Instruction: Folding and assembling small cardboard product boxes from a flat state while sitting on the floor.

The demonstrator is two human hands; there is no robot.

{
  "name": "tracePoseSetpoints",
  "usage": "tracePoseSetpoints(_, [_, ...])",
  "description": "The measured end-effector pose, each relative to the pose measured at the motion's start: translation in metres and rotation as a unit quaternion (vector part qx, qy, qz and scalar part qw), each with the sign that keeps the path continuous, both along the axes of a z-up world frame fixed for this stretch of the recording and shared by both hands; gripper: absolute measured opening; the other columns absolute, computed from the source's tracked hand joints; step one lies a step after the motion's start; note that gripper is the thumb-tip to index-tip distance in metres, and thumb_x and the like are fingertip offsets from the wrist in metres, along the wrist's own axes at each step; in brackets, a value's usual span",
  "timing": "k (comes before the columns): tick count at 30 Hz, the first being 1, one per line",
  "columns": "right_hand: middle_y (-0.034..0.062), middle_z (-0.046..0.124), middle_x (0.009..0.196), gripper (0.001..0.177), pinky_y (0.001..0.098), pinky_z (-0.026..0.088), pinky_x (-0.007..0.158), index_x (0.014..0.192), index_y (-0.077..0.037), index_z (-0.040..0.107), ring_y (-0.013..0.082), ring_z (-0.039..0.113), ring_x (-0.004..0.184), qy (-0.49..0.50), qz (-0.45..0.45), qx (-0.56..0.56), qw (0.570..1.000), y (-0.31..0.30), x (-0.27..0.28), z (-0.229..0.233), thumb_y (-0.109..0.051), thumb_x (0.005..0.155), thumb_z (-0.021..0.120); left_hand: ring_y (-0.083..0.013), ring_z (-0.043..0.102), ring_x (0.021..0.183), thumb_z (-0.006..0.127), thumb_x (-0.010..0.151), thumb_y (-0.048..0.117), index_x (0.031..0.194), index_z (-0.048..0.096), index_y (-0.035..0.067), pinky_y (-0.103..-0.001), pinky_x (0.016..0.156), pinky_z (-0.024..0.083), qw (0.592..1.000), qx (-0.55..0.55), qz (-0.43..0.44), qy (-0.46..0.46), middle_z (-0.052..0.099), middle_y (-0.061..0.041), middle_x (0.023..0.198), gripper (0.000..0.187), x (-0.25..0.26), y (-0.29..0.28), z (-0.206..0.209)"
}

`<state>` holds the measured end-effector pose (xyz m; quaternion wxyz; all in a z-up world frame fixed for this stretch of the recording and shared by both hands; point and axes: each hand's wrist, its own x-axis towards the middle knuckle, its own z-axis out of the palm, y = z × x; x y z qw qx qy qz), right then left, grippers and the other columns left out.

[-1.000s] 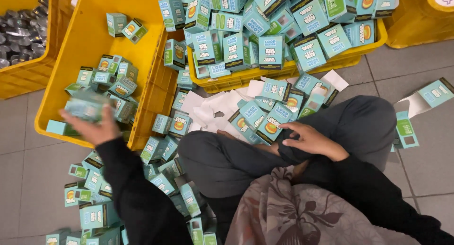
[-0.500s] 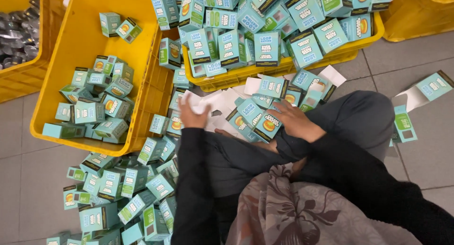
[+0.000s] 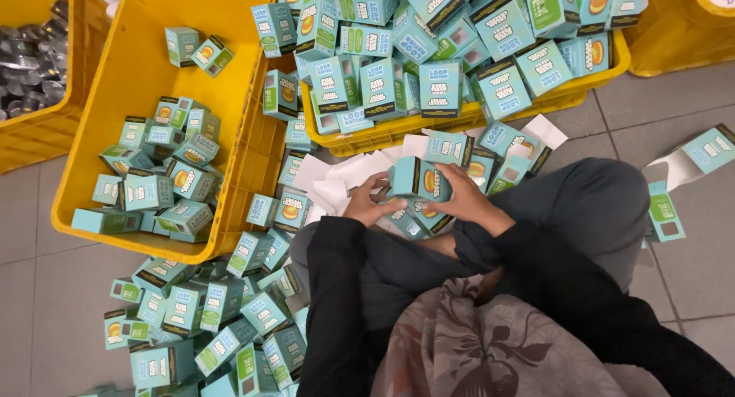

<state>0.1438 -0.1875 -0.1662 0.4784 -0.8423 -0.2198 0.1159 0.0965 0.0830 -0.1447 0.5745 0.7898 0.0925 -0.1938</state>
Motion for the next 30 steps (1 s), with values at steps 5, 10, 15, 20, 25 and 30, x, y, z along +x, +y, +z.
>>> tracePoseSetpoints(5, [0.0151, 0.058, 0.126, 0.098, 0.0617, 0.041, 0.106, 0.146, -0.012, 0.055, 0.0450, 0.050, 0.130, -0.206, 0.075, -0.054, 0.974, 0.013, 0.000, 0.013, -0.018, 0.056, 0.093, -0.0279, 0.070, 0.109, 0.068, 0.094, 0.065, 0.153, 0.050, 0.026, -0.045, 0.087, 0.061, 0.975, -0.192, 0.070, 0.091, 0.062, -0.012, 0.141, 0.073, 0.009, 0.010, -0.048])
tracePoseSetpoints(10, [0.0141, 0.055, 0.142, 0.071, 0.0648, 0.035, 0.113, 0.145, -0.019, 0.053, 0.0454, 0.044, 0.142, -0.450, 0.110, -0.015, 0.886, 0.040, -0.003, 0.027, -0.008, 0.079, 0.077, -0.0346, 0.072, 0.111, 0.072, 0.095, 0.059, 0.148, 0.060, 0.023, -0.054, 0.087, 0.061, 0.897, -0.372, 0.110, 0.211, 0.065, -0.011, 0.141, 0.065, 0.002, 0.001, -0.030])
tracePoseSetpoints(15, [0.0221, 0.039, 0.160, 0.053, 0.0622, 0.028, 0.118, 0.155, -0.005, 0.042, 0.0495, 0.033, 0.148, -0.491, 0.038, 0.012, 0.870, 0.065, -0.001, 0.043, -0.011, 0.102, 0.041, -0.0276, 0.073, 0.091, 0.089, 0.080, 0.026, 0.131, 0.059, -0.006, -0.051, 0.074, 0.063, 0.931, -0.333, 0.079, 0.125, 0.071, -0.016, 0.106, 0.067, -0.005, 0.020, -0.041])
tracePoseSetpoints(20, [0.0286, 0.032, 0.157, 0.083, 0.0605, 0.028, 0.120, 0.153, 0.004, 0.035, 0.0514, 0.029, 0.146, -0.260, 0.033, 0.005, 0.965, 0.071, 0.024, 0.029, 0.003, 0.079, 0.073, -0.0295, 0.073, 0.081, 0.085, 0.077, 0.022, 0.113, 0.066, 0.002, -0.049, 0.071, 0.063, 0.857, -0.431, 0.279, 0.055, 0.070, -0.014, 0.093, 0.045, -0.006, 0.049, -0.044])
tracePoseSetpoints(25, [0.0198, 0.060, 0.138, 0.055, 0.0520, 0.041, 0.115, 0.135, -0.006, 0.065, 0.0426, 0.051, 0.137, -0.163, 0.121, -0.035, 0.979, 0.086, 0.048, -0.039, -0.009, 0.081, 0.072, -0.0553, 0.055, 0.128, 0.076, 0.069, 0.033, 0.150, 0.049, 0.013, -0.072, 0.108, 0.042, 0.738, -0.617, 0.245, -0.125, 0.047, -0.030, 0.153, 0.088, -0.001, 0.067, -0.033])
tracePoseSetpoints(30, [0.0207, 0.066, 0.135, 0.038, 0.0475, 0.042, 0.116, 0.131, -0.003, 0.069, 0.0388, 0.054, 0.137, -0.116, 0.129, -0.130, 0.976, 0.125, 0.064, -0.074, -0.011, 0.095, 0.065, -0.0304, 0.075, 0.094, 0.055, 0.097, 0.071, 0.128, 0.063, -0.001, -0.043, 0.082, 0.066, 0.787, -0.450, 0.419, -0.049, 0.072, -0.017, 0.119, 0.079, -0.002, 0.062, -0.046])
